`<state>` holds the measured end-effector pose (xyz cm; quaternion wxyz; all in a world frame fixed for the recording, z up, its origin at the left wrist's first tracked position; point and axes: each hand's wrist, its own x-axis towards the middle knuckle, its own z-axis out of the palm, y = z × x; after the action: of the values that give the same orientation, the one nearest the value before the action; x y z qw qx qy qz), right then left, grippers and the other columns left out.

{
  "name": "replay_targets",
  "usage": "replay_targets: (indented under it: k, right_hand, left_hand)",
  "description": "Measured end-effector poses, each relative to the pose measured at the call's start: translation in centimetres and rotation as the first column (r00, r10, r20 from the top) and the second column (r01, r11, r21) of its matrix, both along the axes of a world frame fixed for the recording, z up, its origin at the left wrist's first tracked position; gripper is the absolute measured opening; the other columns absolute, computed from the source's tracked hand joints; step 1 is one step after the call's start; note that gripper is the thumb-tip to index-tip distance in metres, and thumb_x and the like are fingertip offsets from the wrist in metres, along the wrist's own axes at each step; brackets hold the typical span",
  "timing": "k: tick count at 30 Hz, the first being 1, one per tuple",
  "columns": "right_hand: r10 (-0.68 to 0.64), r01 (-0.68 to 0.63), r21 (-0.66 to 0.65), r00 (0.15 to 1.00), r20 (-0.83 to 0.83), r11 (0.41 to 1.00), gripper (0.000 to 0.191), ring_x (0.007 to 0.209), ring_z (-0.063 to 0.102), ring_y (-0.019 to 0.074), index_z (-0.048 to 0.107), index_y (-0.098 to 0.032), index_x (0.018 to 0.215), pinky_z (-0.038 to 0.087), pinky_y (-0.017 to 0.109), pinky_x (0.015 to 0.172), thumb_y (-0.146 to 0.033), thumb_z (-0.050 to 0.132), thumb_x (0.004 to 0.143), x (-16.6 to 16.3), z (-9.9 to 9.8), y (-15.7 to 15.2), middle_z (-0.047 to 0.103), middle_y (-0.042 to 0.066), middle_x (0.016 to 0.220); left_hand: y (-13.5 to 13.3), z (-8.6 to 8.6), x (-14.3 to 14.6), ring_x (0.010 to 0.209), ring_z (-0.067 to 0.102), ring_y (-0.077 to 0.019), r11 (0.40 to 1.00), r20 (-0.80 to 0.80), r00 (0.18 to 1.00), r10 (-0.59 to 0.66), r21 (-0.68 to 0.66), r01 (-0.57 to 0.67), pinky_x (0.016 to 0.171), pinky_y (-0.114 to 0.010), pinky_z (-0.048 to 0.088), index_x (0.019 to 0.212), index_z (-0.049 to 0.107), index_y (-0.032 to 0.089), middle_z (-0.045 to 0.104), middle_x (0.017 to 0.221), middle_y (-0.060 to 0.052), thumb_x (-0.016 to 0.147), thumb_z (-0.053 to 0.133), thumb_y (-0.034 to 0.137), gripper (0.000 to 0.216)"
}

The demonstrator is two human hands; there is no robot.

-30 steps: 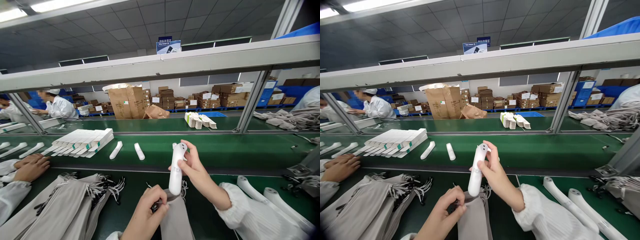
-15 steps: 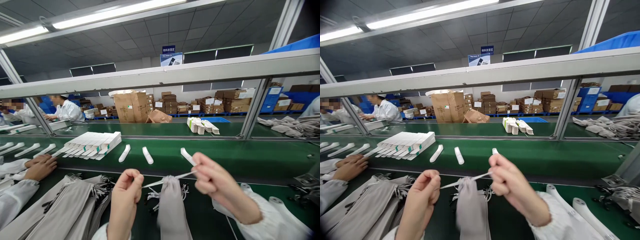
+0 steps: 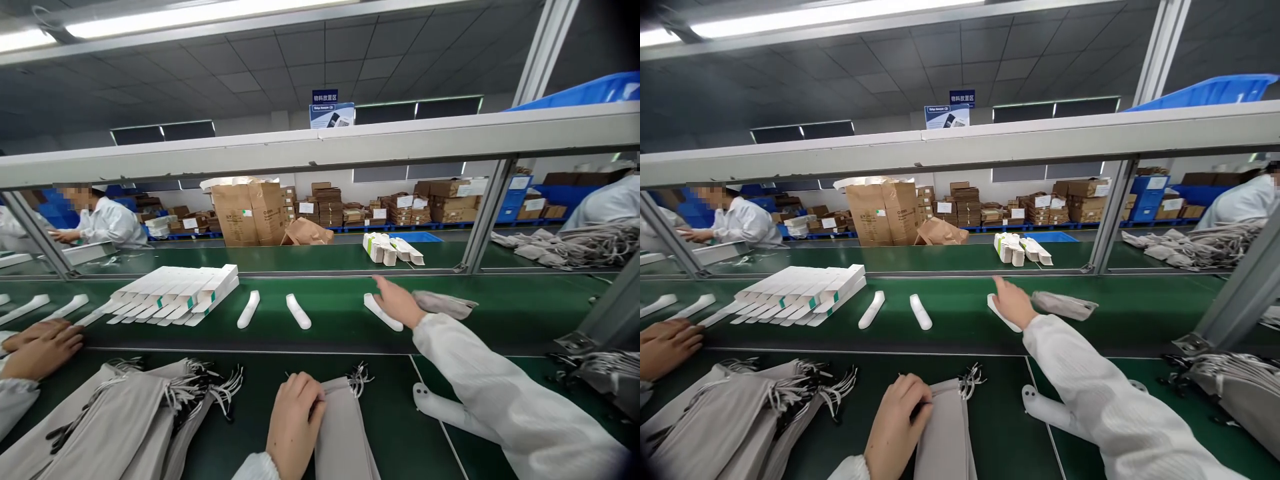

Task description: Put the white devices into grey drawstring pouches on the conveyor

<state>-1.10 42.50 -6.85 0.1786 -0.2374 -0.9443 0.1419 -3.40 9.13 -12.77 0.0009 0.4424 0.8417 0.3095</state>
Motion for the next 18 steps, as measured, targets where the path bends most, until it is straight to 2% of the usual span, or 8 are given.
replay_targets:
  k: [3, 5, 8, 11, 12, 13, 16, 18]
  right_hand:
    - [-0.061, 0.072, -0.078, 0.989, 0.134, 0.994, 0.062, 0.105, 0.064, 0.0363, 0.042, -0.002, 0.143, 0.047, 0.045, 0.084, -0.005, 0.052, 0.082, -1.5, -3.6, -0.8, 0.064, 0.028, 0.111]
    - [-0.085, 0.104, -0.110, 0.983, 0.162, 0.988, 0.067, 0.108, 0.062, 0.0376, 0.038, -0.003, 0.145, 0.047, 0.047, 0.085, 0.001, 0.049, 0.079, -1.9, -4.7, -1.1, 0.061, 0.031, 0.115]
    - [-0.024, 0.041, -0.171, 0.994, 0.103, 0.984, 0.075, 0.116, 0.058, 0.0330, 0.035, -0.013, 0.147, 0.046, 0.045, 0.092, 0.004, 0.049, 0.076, -1.9, -4.4, -1.6, 0.051, 0.026, 0.130]
    - [0.096, -0.109, -0.298, 0.994, -0.060, 0.948, 0.078, 0.110, 0.061, 0.0222, 0.018, -0.022, 0.151, 0.050, 0.037, 0.093, -0.004, 0.052, 0.083, -0.8, -2.4, -3.7, 0.046, 0.016, 0.135]
    - [0.146, -0.210, -0.411, 0.973, -0.181, 0.887, 0.078, 0.106, 0.063, 0.0199, 0.011, -0.026, 0.152, 0.052, 0.036, 0.091, -0.011, 0.053, 0.087, -0.3, -1.6, -4.9, 0.045, 0.014, 0.134]
    - [0.176, -0.334, -0.533, 0.929, -0.326, 0.778, 0.077, 0.104, 0.064, 0.0189, 0.007, -0.030, 0.151, 0.054, 0.036, 0.088, -0.019, 0.054, 0.090, 0.4, -0.8, -6.4, 0.044, 0.011, 0.133]
    - [0.077, -0.652, -0.679, 0.738, -0.670, 0.337, 0.069, 0.098, 0.067, 0.0203, 0.014, -0.040, 0.144, 0.058, 0.041, 0.080, -0.035, 0.059, 0.092, 2.8, 1.0, -11.4, 0.042, 0.007, 0.130]
    - [0.057, -0.709, -0.667, 0.694, -0.718, 0.228, 0.062, 0.097, 0.068, 0.0202, 0.020, -0.040, 0.141, 0.058, 0.041, 0.080, -0.039, 0.060, 0.092, 4.2, 1.4, -14.2, 0.043, 0.006, 0.128]
  left_hand:
    - [-0.1, 0.2, 0.0, 0.086, 0.053, -0.0213, 0.997, -0.090, 0.993, -0.071, 0.025, 0.073, 0.082, -0.042, 0.042, 0.079, 0.053, 0.022, 0.060, 0.091, -0.004, 0.093, 0.037, 0.010, 0.024]
    - [-0.4, 0.6, 0.1, 0.088, 0.054, -0.0213, 0.989, -0.078, 0.988, -0.137, 0.041, 0.140, 0.084, -0.042, 0.041, 0.080, 0.052, 0.022, 0.061, 0.090, -0.003, 0.094, 0.036, 0.010, 0.024]
    - [-1.0, 1.5, 0.3, 0.079, 0.052, -0.0196, 0.982, 0.095, 0.982, -0.163, 0.110, 0.153, 0.076, -0.035, 0.040, 0.080, 0.049, 0.022, 0.057, 0.081, -0.002, 0.096, 0.039, 0.019, 0.019]
    - [-1.6, 2.8, 0.6, 0.069, 0.045, -0.0167, 0.974, 0.339, 0.925, -0.169, 0.198, 0.106, 0.065, -0.030, 0.035, 0.082, 0.047, 0.022, 0.049, 0.077, -0.001, 0.098, 0.040, 0.030, 0.019]
    - [-1.6, 3.3, 0.8, 0.068, 0.043, -0.0160, 0.971, 0.397, 0.900, -0.182, 0.214, 0.102, 0.064, -0.029, 0.034, 0.081, 0.046, 0.022, 0.046, 0.076, 0.000, 0.098, 0.041, 0.031, 0.020]
    - [-1.6, 3.7, 0.9, 0.068, 0.041, -0.0154, 0.969, 0.440, 0.877, -0.195, 0.223, 0.104, 0.063, -0.029, 0.032, 0.080, 0.045, 0.022, 0.045, 0.076, 0.000, 0.097, 0.042, 0.031, 0.020]
    - [-1.3, 4.7, 1.4, 0.070, 0.040, -0.0147, 0.957, 0.504, 0.831, -0.234, 0.268, 0.107, 0.064, -0.028, 0.030, 0.077, 0.047, 0.021, 0.044, 0.077, 0.000, 0.093, 0.051, 0.029, 0.018]
    - [-0.9, 5.1, 1.8, 0.070, 0.040, -0.0141, 0.941, 0.518, 0.814, -0.262, 0.325, 0.096, 0.064, -0.027, 0.030, 0.075, 0.049, 0.020, 0.046, 0.078, 0.000, 0.090, 0.057, 0.030, 0.019]
